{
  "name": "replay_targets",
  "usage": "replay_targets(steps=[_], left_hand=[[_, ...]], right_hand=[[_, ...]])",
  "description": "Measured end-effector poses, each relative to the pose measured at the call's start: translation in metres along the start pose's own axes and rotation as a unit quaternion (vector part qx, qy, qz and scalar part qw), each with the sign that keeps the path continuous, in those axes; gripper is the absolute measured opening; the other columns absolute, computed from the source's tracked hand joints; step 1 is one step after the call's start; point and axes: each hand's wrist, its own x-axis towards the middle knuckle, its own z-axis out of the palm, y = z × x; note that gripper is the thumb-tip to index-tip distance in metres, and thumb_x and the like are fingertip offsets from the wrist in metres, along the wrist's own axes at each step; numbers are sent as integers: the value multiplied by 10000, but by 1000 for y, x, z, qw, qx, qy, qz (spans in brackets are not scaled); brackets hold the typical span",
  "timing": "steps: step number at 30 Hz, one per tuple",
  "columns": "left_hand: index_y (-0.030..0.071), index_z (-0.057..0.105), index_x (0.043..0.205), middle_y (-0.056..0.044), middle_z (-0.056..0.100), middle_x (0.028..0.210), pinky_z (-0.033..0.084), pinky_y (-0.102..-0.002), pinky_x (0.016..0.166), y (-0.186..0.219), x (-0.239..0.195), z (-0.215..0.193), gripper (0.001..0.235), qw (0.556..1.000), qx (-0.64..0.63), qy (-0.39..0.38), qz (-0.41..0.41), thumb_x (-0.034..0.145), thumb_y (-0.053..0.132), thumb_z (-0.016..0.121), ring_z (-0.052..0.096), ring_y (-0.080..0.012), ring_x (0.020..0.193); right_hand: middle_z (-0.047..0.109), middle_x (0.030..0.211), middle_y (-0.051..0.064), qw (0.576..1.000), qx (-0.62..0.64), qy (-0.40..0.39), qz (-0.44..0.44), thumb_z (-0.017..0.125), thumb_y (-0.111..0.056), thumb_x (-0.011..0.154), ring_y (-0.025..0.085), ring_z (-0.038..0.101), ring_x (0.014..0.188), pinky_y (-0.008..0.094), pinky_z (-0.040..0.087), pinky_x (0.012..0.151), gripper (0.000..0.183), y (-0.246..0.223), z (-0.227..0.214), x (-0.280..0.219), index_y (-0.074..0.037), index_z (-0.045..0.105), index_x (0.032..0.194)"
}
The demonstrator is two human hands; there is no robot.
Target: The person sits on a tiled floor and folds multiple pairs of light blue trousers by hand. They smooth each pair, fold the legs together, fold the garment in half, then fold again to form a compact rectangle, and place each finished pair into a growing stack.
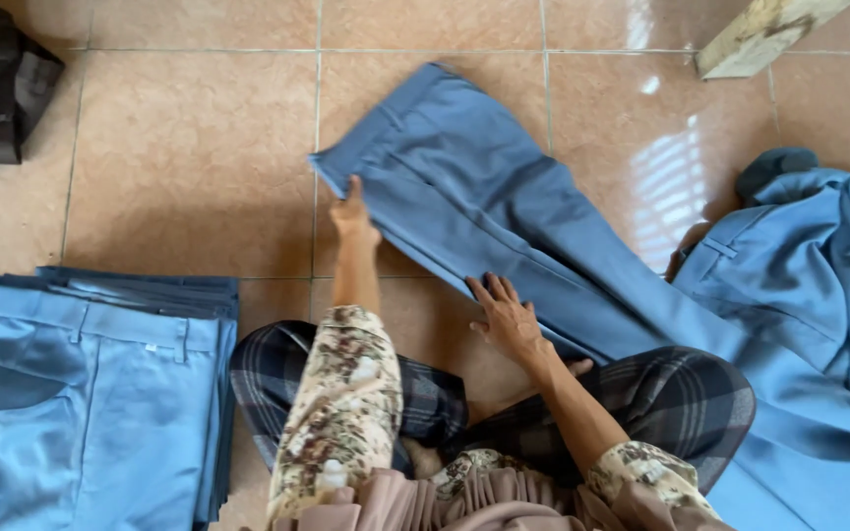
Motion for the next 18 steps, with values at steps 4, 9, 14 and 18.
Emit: replay_targets(steps=[4,9,14,18], left_hand=[[-42,633,1272,-244,658,1211,447,-537,1025,65,51,-81,643,994,-69,69,45,872,409,856,585,-375,1168],[75,533,1447,-241,548,1455,358,-654,1130,57,150,-206,679,974,-132,185,15,945,438,812,449,-425,1410],[-2,375,1538,-275,369,1580,271,-671,1178,-1,159,-255,767,969,-119,210,-57,1010,475,658,336,-442,1468],[-13,356,1540,-284,351,1584,281,-686,1167,-55,135,-207,761,971,-102,182,-113,1008,450,643,329,-456,1463]], right_hand=[[272,1688,76,997,-22,-10,-78,680,-360,953,283,210,1574,574,366,1150,830,-16,33,45,-328,220,1643],[242,1705,37,987,-26,12,-161,732,-311,874,255,167,1590,486,237,1252,876,-63,74,105,-325,282,1625],[284,1690,81,983,-58,38,-168,658,-257,910,282,211,1578,494,217,1259,775,-99,62,124,-286,335,1613],[269,1697,91,985,-9,-6,-174,718,-420,859,312,195,1582,558,247,1244,804,-104,30,120,-319,392,1587]])
